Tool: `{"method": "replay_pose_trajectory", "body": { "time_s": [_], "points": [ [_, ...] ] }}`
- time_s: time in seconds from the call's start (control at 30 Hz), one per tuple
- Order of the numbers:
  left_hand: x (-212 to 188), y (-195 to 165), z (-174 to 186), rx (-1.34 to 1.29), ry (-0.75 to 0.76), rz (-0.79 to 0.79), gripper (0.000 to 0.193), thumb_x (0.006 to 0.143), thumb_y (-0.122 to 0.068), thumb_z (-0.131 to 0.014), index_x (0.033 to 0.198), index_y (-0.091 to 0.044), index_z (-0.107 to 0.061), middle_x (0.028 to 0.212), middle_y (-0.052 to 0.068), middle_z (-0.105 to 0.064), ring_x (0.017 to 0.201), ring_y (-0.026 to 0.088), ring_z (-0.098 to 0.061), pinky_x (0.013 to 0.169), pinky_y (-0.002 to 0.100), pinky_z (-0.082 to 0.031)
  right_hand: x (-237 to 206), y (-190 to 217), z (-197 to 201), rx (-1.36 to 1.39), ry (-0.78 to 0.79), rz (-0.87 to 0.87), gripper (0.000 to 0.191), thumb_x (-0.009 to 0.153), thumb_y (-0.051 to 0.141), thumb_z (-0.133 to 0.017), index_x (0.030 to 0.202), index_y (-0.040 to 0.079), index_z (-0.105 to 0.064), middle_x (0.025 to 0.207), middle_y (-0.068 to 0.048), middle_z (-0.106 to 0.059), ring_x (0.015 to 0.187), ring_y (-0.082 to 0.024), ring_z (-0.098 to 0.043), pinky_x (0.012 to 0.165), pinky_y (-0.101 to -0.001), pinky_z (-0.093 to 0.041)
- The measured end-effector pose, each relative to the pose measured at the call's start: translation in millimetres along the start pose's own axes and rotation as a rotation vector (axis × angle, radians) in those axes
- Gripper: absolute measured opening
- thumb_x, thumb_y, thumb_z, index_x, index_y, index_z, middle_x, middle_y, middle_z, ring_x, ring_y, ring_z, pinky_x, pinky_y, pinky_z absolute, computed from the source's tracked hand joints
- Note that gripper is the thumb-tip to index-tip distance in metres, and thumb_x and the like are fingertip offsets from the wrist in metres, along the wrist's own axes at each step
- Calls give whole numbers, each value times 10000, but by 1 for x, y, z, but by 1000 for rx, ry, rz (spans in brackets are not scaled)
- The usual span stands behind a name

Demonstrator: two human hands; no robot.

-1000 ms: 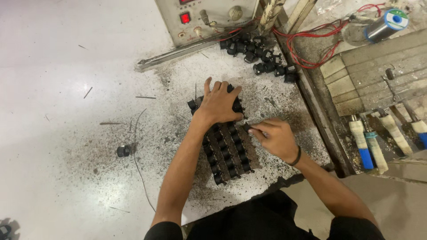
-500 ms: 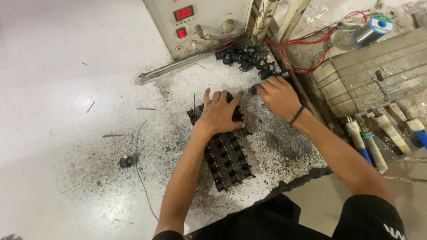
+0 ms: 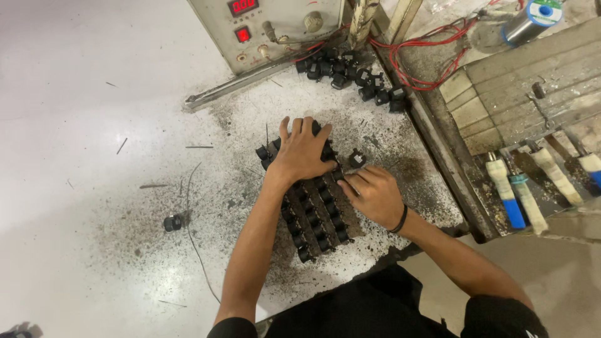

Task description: The person arranges black plastic coil holders into a grid on the workbench, then uses a soldering iron to solder the wire terminals on each holder one at a time, working across the grid while holding each part steady with the other hand.

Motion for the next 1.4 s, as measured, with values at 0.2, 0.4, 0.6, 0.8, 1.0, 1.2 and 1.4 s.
{"method": "replay_pose_trajectory", "body": {
  "time_s": [0.2, 0.4, 0.6, 0.8, 1.0, 1.2, 1.4],
  "points": [
    [-2, 6, -5, 10, -20, -23, 906, 695, -535, -832, 1446, -142, -511, 1414, 279, -415, 1391, 453, -326, 1178, 677, -77, 12, 5, 5, -11, 63, 61, 160, 846, 140, -826, 796, -2, -773, 715, -94, -693, 668, -231, -630, 646, -366, -502],
    [-11, 6, -3, -40, 22, -28, 1102, 663, -634, -831, 1557, -208, -347, 1484, 302, -355, 1425, 471, -268, 1154, 734, -46, 29, 0, 33, -242, 83, 199, 442, 662, 6, -685, 1102, -13, -729, 1232, -190, -680, 1133, -336, -646, 913, -469, -538],
    [-16, 2, -11, 48, 86, 2, 1244, 604, -645, -850, 1603, -227, -236, 1502, 353, -306, 1436, 508, -233, 1128, 764, -56, 6, -15, 31, -281, 320, 136, 494, 771, -19, -719, 1265, -25, -696, 1065, -103, -596, 1046, -265, -602, 956, -423, -524],
    [-9, 9, -21, 73, 121, 26, 1214, 608, -663, -845, 1578, -214, -270, 1504, 322, -307, 1451, 496, -220, 1134, 772, -66, -19, -4, 16, 113, 271, -111, 102, 864, 92, -781, 906, 0, -789, 768, -62, -613, 689, -206, -585, 628, -357, -534],
    [-6, 5, -21, 70, 103, 36, 1184, 613, -660, -837, 1578, -250, -286, 1518, 305, -294, 1449, 490, -208, 1120, 778, -76, 2, 6, 13, 28, 132, 67, 211, 915, 189, -788, 755, 57, -745, 748, -45, -649, 721, -178, -630, 705, -364, -554],
    [-13, 0, -12, 82, 24, -16, 1220, 621, -720, -830, 1595, -250, -267, 1515, 320, -314, 1463, 483, -222, 1111, 811, -81, 74, -66, 54, -603, -20, -72, 242, 858, 144, -762, 1080, 50, -744, 1068, -83, -636, 1001, -260, -649, 842, -428, -532],
    [-18, -11, -13, 209, 162, 52, 1420, 462, -753, -896, 1585, -322, -142, 1533, 378, -226, 1443, 532, -194, 1051, 840, -73, 17, -30, 44, -13, 241, -243, 304, 841, 185, -796, 1093, 19, -756, 944, -117, -619, 628, -221, -638, 525, -349, -519]
  ]
}}
Point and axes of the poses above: each hand's wrist, its own x-axis towards the middle knuckle, its own z-axis out of the back of the hand, y = z × x, the point moved 3 cm from there along x, towards the middle knuckle
